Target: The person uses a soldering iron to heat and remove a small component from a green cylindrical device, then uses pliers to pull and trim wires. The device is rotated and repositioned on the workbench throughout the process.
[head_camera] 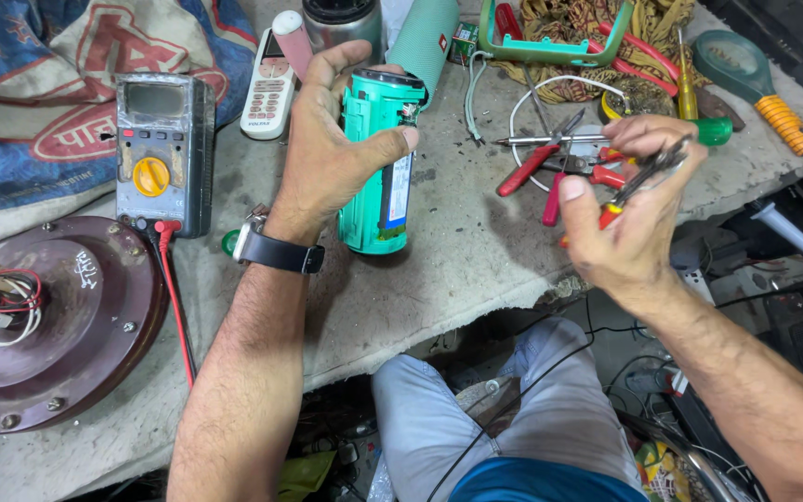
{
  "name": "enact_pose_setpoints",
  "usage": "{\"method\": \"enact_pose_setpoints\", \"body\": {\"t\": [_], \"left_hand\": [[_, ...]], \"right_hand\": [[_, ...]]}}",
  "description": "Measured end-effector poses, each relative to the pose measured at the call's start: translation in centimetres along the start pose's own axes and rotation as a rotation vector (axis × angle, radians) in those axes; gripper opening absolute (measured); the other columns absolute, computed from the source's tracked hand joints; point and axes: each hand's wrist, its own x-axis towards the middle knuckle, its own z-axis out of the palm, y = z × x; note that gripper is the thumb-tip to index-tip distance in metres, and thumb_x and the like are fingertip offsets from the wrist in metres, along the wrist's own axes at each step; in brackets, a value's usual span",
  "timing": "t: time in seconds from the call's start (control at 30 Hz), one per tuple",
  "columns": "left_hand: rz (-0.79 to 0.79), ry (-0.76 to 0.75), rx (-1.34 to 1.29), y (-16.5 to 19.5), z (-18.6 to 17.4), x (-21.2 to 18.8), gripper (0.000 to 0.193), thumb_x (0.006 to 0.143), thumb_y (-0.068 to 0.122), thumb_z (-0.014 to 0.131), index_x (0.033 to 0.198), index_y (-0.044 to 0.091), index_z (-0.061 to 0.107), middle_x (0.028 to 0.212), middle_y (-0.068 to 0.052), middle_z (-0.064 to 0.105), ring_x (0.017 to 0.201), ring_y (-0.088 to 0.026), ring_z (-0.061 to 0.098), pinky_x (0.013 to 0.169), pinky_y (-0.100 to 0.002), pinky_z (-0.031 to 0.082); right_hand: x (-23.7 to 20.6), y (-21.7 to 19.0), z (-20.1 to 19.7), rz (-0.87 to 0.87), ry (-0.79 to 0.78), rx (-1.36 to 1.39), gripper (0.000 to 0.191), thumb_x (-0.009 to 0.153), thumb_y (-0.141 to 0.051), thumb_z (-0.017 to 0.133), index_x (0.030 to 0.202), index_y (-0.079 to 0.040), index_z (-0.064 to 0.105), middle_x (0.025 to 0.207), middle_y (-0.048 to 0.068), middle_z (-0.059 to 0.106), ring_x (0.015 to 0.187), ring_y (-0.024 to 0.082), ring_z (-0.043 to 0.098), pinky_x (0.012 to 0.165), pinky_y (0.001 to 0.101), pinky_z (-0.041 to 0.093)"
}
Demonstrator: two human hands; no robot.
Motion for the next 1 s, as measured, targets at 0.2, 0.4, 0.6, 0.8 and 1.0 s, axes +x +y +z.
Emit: {"method": "enact_pose_setpoints", "body": {"t": [0.2, 0.4, 0.6, 0.8, 1.0], "left_hand": [[0.045, -0.002, 0.067, -0.3, -0.8, 0.1, 0.088, 0.079, 0.007, 0.085, 0.151, -0.006, 0.036, 0.137, -0.017, 0.064, 0.128, -0.020, 0.062, 0.113, -0.035, 0.054], [0.037, -0.007, 0.054, -0.1, -1.0, 0.2, 0.090, 0.078, 0.010, 0.084, 0.152, -0.006, 0.035, 0.138, -0.019, 0.063, 0.128, -0.021, 0.062, 0.110, -0.034, 0.055], [-0.043, 0.002, -0.053, 0.6, -0.9, 0.0, 0.089, 0.075, 0.010, 0.079, 0.152, -0.005, 0.035, 0.136, -0.017, 0.062, 0.120, -0.020, 0.064, 0.103, -0.033, 0.058], [0.072, -0.031, 0.019, 0.3, -1.0, 0.0, 0.090, 0.081, 0.012, 0.084, 0.154, -0.005, 0.037, 0.139, -0.017, 0.063, 0.129, -0.021, 0.062, 0.113, -0.033, 0.054], [0.025, -0.022, -0.012, -0.1, -0.9, -0.1, 0.098, 0.076, 0.021, 0.091, 0.152, -0.003, 0.036, 0.134, -0.016, 0.063, 0.120, -0.020, 0.066, 0.107, -0.034, 0.057]], "right_hand": [[-0.2, 1.4, 1.8, -0.177, -0.040, -0.343, 0.097, 0.071, -0.039, 0.101, 0.126, -0.005, 0.029, 0.127, 0.020, 0.033, 0.126, 0.036, 0.040, 0.107, 0.0531, 0.038], [-0.6, 0.9, 1.0, -0.198, -0.121, -0.463, 0.123, 0.068, -0.046, 0.102, 0.146, -0.003, 0.017, 0.141, 0.025, 0.027, 0.140, 0.044, 0.032, 0.119, 0.0594, 0.034], [-1.1, 1.5, 1.0, -0.141, -0.137, -0.440, 0.124, 0.070, -0.034, 0.099, 0.153, -0.003, 0.012, 0.153, 0.027, 0.026, 0.144, 0.043, 0.034, 0.121, 0.0533, 0.035], [-1.0, 1.4, 1.2, -0.168, -0.101, -0.315, 0.114, 0.074, -0.024, 0.093, 0.154, -0.004, 0.015, 0.161, 0.028, 0.032, 0.142, 0.040, 0.040, 0.121, 0.0490, 0.038], [0.3, -0.5, 0.2, -0.198, -0.149, -0.407, 0.097, 0.072, -0.019, 0.087, 0.151, -0.003, 0.034, 0.154, 0.026, 0.042, 0.139, 0.041, 0.045, 0.119, 0.0530, 0.037]]}}
